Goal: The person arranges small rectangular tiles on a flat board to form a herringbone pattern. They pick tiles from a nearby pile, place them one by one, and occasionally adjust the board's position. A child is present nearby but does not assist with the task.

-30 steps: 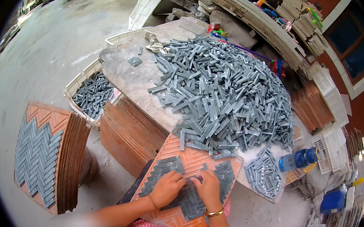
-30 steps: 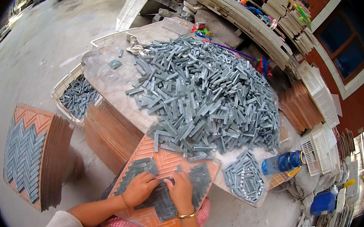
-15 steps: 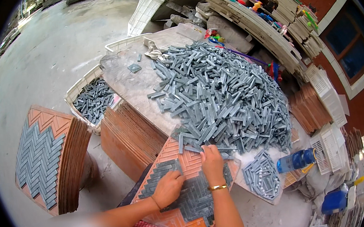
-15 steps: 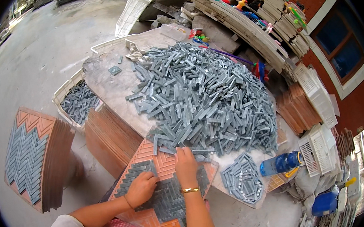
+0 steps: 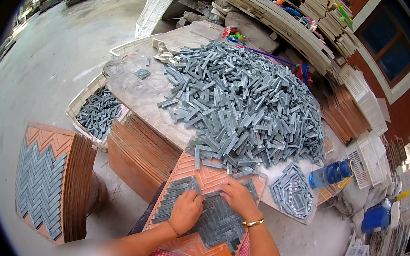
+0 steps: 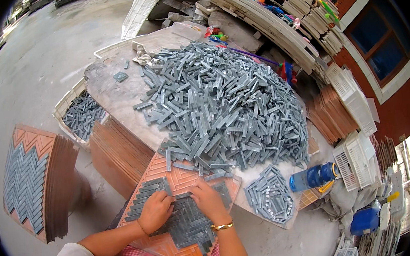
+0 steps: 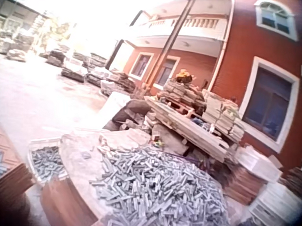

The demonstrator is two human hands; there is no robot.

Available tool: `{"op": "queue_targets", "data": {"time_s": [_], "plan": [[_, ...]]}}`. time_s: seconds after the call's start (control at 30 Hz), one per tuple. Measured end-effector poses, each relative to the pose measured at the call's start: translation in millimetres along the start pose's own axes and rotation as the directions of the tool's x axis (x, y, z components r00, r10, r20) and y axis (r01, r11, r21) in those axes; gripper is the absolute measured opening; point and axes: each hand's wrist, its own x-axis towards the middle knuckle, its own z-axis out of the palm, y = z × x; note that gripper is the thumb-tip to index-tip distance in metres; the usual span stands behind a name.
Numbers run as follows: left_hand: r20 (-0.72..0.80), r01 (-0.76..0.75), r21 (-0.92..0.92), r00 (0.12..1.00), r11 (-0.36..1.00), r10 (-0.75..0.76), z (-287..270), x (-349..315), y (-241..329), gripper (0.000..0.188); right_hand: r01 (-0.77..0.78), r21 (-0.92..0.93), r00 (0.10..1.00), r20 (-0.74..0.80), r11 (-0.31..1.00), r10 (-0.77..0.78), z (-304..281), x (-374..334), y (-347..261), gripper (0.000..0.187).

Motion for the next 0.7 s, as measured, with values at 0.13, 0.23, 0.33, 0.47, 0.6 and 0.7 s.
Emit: {"op": "queue_targets", "data": {"time_s": [0.13, 0.23, 0.33, 0.47, 0.6, 0.7], "plan": [[0.025, 0.011, -0.005, 1.0, 1.0, -0.011, -2.0, -1.6, -0.2, 0.016, 0.041, 0.01, 0.996, 0.08, 0.999, -0.042, 2.3, 8.7, -2.8, 0.021], [0.001, 0.01, -0.033, 1.0, 0.999, -0.01, -10.7, -1.2, 4.5, 0.019, 0.06, 0.087, 0.997, 0.043, 0.994, -0.064, 8.2, 11.3, -0.9, 0.018], [-0.033, -0.02, -0.008, 0.999, 1.0, 0.019, -12.9, -3.1, 1.8, 0.022, 0.11, 0.061, 0.994, -0.005, 0.992, -0.109, 23.2, 11.7, 5.4, 0.014], [-0.01, -0.088, 0.009, 0.996, 0.996, 0.088, -7.6, -6.8, -10.6, 0.024, 0.064, 0.18, 0.997, -0.053, 0.982, -0.055, 26.9, 18.4, -5.1, 0.013], [0.009, -0.122, 0.013, 0.993, 0.992, 0.122, -6.5, -5.6, -11.9, 0.024, -0.03, 0.051, 0.958, -0.282, 0.998, 0.044, 25.6, 33.1, 2.6, 0.02], [-0.029, -0.085, 0.028, 0.996, 0.996, 0.086, -3.4, 0.7, -7.3, 0.021, -0.09, -0.051, 0.949, -0.306, 0.995, 0.07, 22.8, 45.1, 5.6, 0.023]]}}
